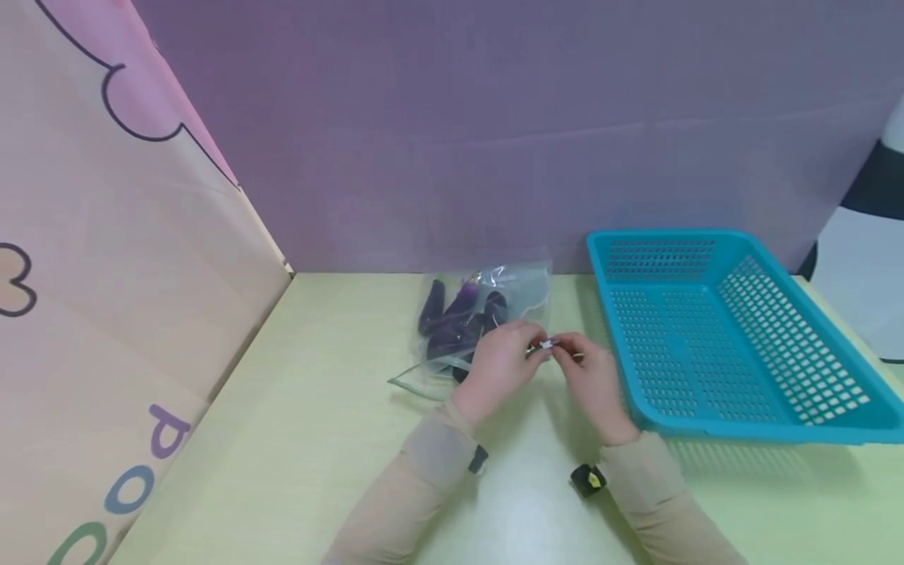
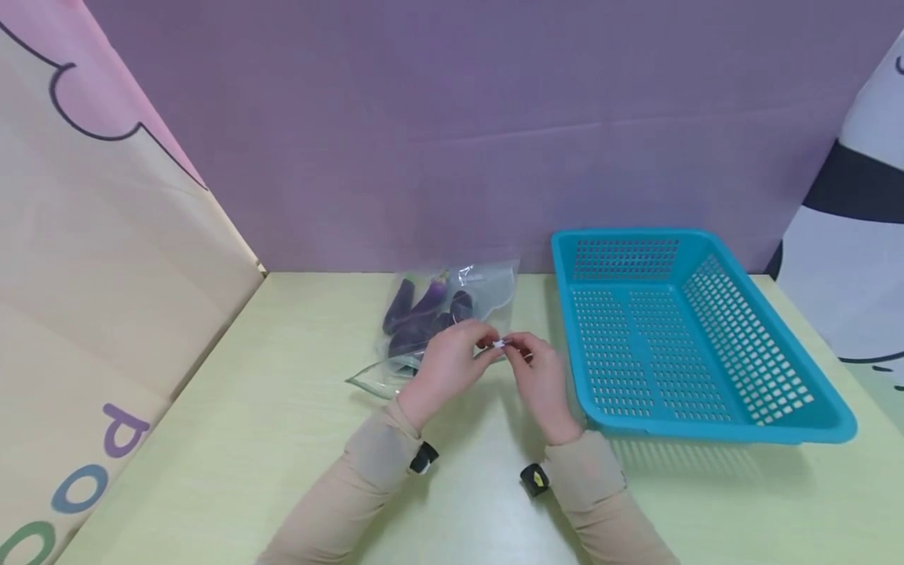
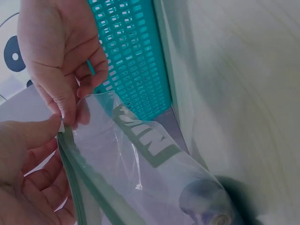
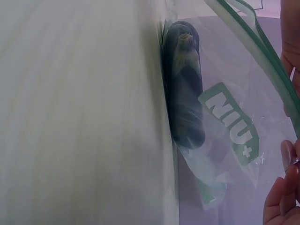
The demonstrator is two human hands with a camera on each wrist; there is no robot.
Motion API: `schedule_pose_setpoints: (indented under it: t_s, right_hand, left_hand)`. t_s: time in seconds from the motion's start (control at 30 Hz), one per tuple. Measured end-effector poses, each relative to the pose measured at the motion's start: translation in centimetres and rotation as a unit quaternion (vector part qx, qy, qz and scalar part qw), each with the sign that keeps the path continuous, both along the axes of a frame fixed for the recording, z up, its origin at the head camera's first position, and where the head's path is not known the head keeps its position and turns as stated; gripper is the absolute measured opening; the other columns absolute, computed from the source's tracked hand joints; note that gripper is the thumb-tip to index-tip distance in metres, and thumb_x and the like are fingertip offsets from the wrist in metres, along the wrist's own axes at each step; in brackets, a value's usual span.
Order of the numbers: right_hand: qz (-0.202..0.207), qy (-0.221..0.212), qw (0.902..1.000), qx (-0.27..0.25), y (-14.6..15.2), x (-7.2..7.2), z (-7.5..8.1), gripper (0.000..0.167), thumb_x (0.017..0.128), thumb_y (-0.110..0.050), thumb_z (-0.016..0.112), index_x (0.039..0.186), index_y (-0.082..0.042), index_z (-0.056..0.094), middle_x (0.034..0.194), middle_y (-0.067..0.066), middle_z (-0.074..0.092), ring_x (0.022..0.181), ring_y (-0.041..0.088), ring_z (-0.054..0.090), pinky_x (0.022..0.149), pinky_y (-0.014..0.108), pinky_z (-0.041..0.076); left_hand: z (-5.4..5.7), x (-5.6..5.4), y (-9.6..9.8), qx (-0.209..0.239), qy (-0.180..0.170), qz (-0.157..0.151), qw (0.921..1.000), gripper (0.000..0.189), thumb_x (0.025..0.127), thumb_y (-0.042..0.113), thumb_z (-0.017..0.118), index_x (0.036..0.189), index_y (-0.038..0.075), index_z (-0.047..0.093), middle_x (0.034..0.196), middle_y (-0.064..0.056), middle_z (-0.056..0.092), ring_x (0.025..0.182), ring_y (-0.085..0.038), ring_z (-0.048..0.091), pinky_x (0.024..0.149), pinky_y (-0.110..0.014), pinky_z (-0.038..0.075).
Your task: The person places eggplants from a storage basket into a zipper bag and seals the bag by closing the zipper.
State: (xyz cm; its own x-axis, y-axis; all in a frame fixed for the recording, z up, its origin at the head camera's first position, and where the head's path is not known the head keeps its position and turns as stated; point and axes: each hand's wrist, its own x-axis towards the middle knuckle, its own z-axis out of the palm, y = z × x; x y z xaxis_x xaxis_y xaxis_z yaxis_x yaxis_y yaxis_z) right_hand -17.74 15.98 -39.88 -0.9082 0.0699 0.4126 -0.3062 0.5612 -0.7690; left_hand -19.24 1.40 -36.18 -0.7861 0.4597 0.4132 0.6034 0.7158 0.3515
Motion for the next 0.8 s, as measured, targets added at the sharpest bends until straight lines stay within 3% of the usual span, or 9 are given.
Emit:
schedule_pose_setpoints:
  t_s: [0.37, 0.8]
  right_hand:
    - [0.002, 0.016, 0.9999, 0.005, 0.02, 0.03, -0.39, 0.014, 0.092, -0.005, 0.059, 0.097, 0.004, 0.067, 0.093, 0.018, 0.070, 0.079, 0.025, 0.065, 0.064, 0.018, 0.050]
    - [-0.006, -0.030, 0.9994, -0.015, -0.14, 0.04, -0.05, 0.014, 0.091, -0.007, 0.061, 0.096, 0.003, 0.070, 0.090, 0.018, 0.071, 0.075, 0.013, 0.059, 0.059, 0.016, 0.044]
  left_hand:
    - [-0.28, 0.01, 0.13, -0.022, 0.046, 0.010, 0.9987, 0.009, 0.088, 0.022, 0.067, 0.090, 0.013, 0.069, 0.082, 0.002, 0.067, 0.070, -0.010, 0.061, 0.063, -0.020, 0.049]
    - [-0.02, -0.12, 0.12, -0.075, 0.036, 0.006, 0.9965, 0.009, 0.089, 0.020, 0.065, 0.088, 0.011, 0.067, 0.080, 0.001, 0.064, 0.067, -0.011, 0.059, 0.060, -0.020, 0.048]
